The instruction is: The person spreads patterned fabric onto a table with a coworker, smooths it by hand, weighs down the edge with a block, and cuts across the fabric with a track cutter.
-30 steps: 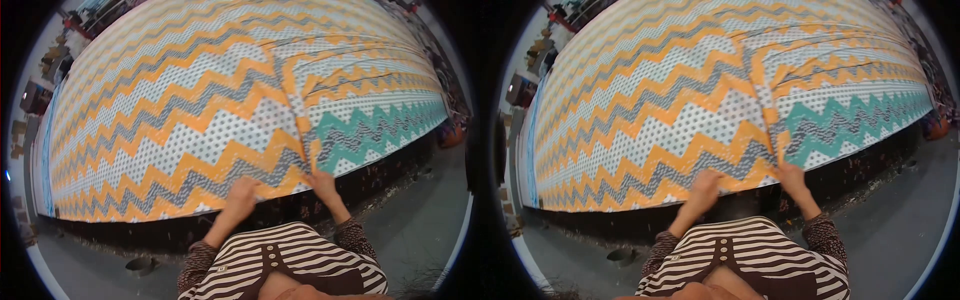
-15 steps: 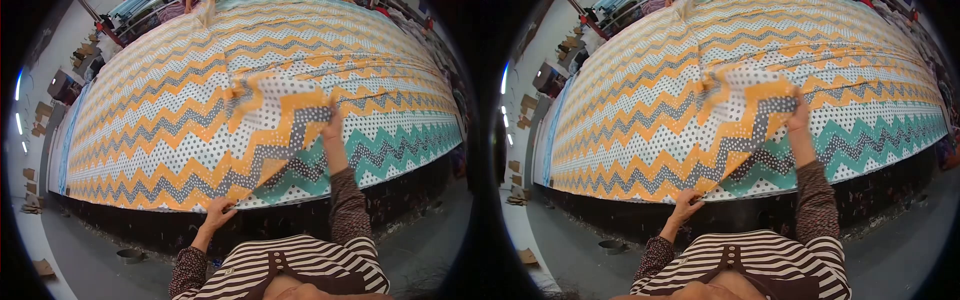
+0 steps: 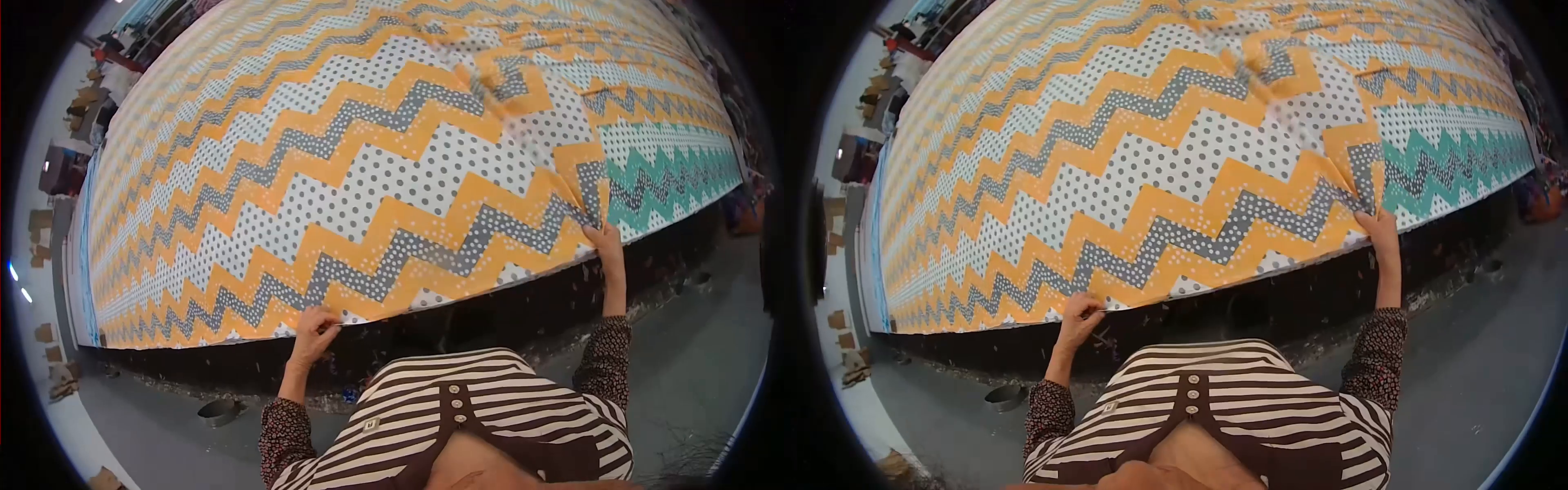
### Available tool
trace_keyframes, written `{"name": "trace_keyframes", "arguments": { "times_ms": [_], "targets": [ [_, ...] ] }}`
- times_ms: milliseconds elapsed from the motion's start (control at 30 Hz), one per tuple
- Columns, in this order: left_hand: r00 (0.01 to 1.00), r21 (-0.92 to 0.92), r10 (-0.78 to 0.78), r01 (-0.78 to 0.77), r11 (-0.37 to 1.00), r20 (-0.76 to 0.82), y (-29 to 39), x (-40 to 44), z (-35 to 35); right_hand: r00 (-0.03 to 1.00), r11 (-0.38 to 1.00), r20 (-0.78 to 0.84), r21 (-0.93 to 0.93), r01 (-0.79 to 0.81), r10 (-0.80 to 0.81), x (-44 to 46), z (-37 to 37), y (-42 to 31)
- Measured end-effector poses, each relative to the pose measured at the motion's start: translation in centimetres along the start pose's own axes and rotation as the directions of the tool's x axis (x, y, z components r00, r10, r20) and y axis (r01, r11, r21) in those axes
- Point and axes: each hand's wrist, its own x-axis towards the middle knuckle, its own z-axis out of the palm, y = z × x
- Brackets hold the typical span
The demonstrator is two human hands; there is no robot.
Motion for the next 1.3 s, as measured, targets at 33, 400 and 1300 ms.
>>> {"name": "trace_keyframes", "arguments": {
  "times_ms": [33, 400, 1300],
  "targets": [
    [0.999, -0.007, -0.040, 0.040, 0.999, 0.027, 0.2, 0.0, -0.2, 1.000, 1.000, -0.004, 0.008, -0.019, 0.019, -0.1, 0.2, 0.4],
    [0.984, 0.317, -0.098, 0.045, 0.947, 0.152, 2.1, 1.2, -0.6, 0.990, 0.955, 0.140, -0.296, 0.009, 0.034, -1.1, -1.7, -0.4],
    [0.944, 0.159, 0.296, -0.272, 0.949, -0.148, 29.1, 16.6, 33.5, 0.842, 0.349, 0.504, 0.837, -0.422, -0.191, 17.7, 0.6, -9.7]
  ]
}}
